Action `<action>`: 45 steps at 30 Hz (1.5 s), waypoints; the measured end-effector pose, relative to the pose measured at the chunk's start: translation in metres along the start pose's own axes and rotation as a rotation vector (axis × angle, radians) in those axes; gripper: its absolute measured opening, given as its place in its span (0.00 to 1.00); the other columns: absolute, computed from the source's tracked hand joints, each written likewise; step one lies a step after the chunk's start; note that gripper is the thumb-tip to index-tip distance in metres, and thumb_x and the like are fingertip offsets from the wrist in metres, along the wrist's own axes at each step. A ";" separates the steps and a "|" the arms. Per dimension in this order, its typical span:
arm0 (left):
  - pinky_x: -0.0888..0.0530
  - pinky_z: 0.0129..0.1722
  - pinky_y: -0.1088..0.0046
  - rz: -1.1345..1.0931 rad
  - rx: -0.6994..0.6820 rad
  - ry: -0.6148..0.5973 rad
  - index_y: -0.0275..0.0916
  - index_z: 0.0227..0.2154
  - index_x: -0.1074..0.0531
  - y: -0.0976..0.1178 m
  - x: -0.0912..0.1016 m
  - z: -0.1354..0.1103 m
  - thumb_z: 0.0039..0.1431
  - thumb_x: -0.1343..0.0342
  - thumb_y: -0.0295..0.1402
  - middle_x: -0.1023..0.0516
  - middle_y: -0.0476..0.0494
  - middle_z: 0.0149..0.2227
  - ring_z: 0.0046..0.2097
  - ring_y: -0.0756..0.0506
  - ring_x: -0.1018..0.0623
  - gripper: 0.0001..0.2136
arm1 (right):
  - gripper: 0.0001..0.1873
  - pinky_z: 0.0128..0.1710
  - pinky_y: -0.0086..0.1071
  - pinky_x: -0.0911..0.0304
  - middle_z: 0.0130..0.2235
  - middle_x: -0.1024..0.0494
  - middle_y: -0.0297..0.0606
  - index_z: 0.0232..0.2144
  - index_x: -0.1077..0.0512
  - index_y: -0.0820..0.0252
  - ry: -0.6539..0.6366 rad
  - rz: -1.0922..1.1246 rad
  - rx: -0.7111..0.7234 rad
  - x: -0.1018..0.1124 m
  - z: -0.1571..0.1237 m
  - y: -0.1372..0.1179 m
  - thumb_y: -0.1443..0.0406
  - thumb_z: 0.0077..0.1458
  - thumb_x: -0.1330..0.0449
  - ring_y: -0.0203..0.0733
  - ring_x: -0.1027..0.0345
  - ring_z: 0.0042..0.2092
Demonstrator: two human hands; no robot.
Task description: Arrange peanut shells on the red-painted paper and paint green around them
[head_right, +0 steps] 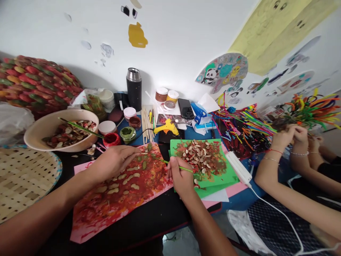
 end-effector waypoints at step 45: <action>0.18 0.45 0.66 -0.005 0.001 -0.045 0.42 0.46 0.17 -0.004 -0.001 -0.002 0.79 0.54 0.37 0.11 0.39 0.48 0.43 0.40 0.12 0.18 | 0.32 0.22 0.30 0.39 0.18 0.30 0.29 0.25 0.29 0.55 0.030 0.030 -0.030 0.002 0.000 0.002 0.40 0.73 0.43 0.38 0.33 0.19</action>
Point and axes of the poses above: each hand's wrist, its own z-axis towards the middle knuckle, its own x-axis out of the back of the hand, y = z × x, the point moved 8 cm from there along z, towards the middle knuckle
